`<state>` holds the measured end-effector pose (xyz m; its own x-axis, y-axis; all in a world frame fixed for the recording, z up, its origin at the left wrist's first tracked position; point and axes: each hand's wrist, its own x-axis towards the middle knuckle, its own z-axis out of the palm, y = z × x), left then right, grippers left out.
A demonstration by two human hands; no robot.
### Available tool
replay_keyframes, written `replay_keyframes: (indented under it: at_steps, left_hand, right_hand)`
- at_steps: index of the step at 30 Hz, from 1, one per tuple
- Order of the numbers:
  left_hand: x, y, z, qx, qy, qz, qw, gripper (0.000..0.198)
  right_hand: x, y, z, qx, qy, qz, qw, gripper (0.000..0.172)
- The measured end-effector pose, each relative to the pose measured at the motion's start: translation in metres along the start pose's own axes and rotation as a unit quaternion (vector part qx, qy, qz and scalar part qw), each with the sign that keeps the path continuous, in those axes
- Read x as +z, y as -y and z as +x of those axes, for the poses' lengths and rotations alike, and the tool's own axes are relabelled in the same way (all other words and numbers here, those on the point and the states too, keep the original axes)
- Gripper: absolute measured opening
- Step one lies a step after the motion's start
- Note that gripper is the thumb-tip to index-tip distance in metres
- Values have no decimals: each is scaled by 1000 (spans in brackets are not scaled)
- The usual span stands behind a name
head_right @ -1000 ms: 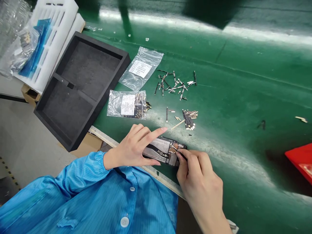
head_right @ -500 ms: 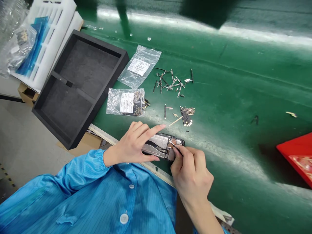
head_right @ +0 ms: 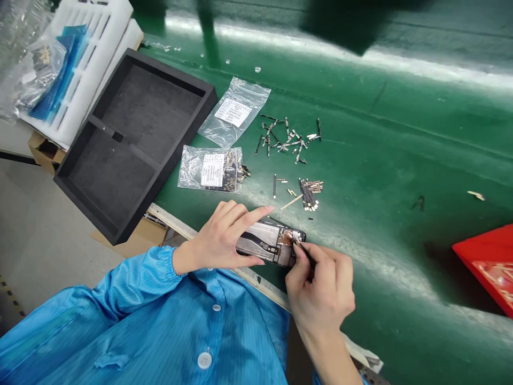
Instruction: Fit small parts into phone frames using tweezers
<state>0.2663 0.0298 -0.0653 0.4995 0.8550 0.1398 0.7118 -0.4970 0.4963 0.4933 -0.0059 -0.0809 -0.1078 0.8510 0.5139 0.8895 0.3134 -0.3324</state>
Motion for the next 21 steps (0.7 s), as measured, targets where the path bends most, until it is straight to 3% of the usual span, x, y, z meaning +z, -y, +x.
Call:
replay_keyframes:
  at_steps: [5, 8, 10, 12, 16, 21]
  left_hand:
    - [2, 1, -2, 8, -1, 4, 1000, 103]
    - [2, 1, -2, 6, 12, 5, 1000, 100]
    - [2, 1, -1, 6, 12, 4, 1000, 98]
    - [2, 0, -1, 11, 4, 4, 1000, 98]
    - [1, -1, 0, 20, -23, 9, 1000, 96]
    - [0, -2, -1, 15, -7, 10, 1000, 99]
  right_hand:
    - [-9, -39, 0, 62, -8, -23, 998, 12]
    - [-15, -74, 5, 44, -6, -81, 996, 16]
    - [-19, -82, 10, 15, -2, -89, 996, 22]
    - [-22, -73, 15, -22, 19, -75, 997, 25]
    - [-23, -35, 24, -162, 116, -49, 979, 25]
    - [-15, -19, 32, -196, 98, -74, 973, 23]
